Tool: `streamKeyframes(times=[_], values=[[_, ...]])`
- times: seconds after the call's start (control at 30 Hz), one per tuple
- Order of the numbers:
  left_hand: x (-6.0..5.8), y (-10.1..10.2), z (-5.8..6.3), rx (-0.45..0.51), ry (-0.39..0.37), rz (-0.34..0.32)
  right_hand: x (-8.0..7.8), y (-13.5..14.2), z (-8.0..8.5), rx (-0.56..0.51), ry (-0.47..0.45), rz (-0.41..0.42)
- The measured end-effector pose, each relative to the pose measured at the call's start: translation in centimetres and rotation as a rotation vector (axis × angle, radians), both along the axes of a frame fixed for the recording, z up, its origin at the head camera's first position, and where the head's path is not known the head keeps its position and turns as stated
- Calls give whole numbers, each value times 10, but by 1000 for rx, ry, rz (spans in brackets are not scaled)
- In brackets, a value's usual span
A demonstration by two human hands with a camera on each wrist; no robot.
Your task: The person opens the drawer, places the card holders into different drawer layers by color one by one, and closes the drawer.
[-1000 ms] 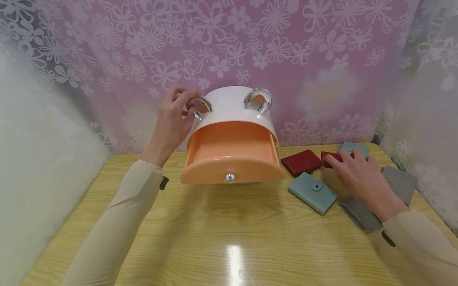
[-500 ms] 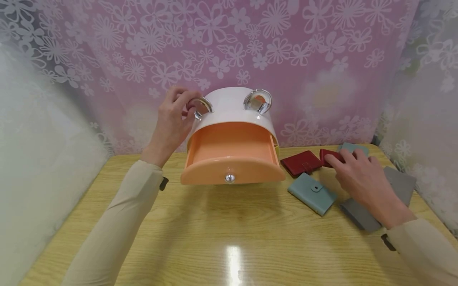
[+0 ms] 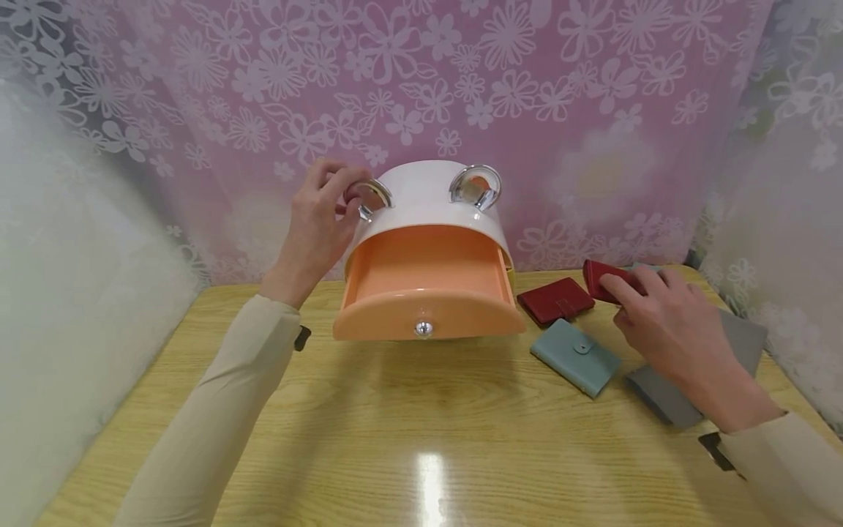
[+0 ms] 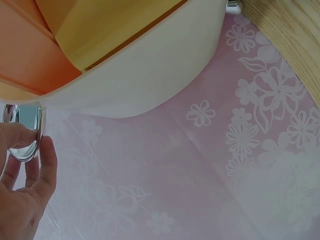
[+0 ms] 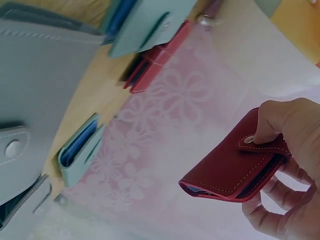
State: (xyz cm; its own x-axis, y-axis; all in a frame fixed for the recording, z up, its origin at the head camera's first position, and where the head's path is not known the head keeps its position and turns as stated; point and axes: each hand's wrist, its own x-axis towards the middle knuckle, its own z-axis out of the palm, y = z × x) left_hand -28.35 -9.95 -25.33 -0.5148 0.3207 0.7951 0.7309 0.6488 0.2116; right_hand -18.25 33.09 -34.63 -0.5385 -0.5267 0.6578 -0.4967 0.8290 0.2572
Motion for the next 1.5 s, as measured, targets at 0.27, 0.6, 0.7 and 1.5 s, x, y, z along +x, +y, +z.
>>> streamKeyframes(times=[0.27, 0.6, 0.7, 1.5], values=[[-2, 0, 5, 10, 16, -17, 6, -10, 9, -69, 57, 21], [-2, 0, 3, -10, -44, -11, 20, -25, 23, -181, 94, 20], [-2, 0, 1, -6, -45, -13, 23, -32, 32, -206, 118, 45], [-1, 0, 3, -1, -18, -16, 31, -86, 75, -352, 138, 244]])
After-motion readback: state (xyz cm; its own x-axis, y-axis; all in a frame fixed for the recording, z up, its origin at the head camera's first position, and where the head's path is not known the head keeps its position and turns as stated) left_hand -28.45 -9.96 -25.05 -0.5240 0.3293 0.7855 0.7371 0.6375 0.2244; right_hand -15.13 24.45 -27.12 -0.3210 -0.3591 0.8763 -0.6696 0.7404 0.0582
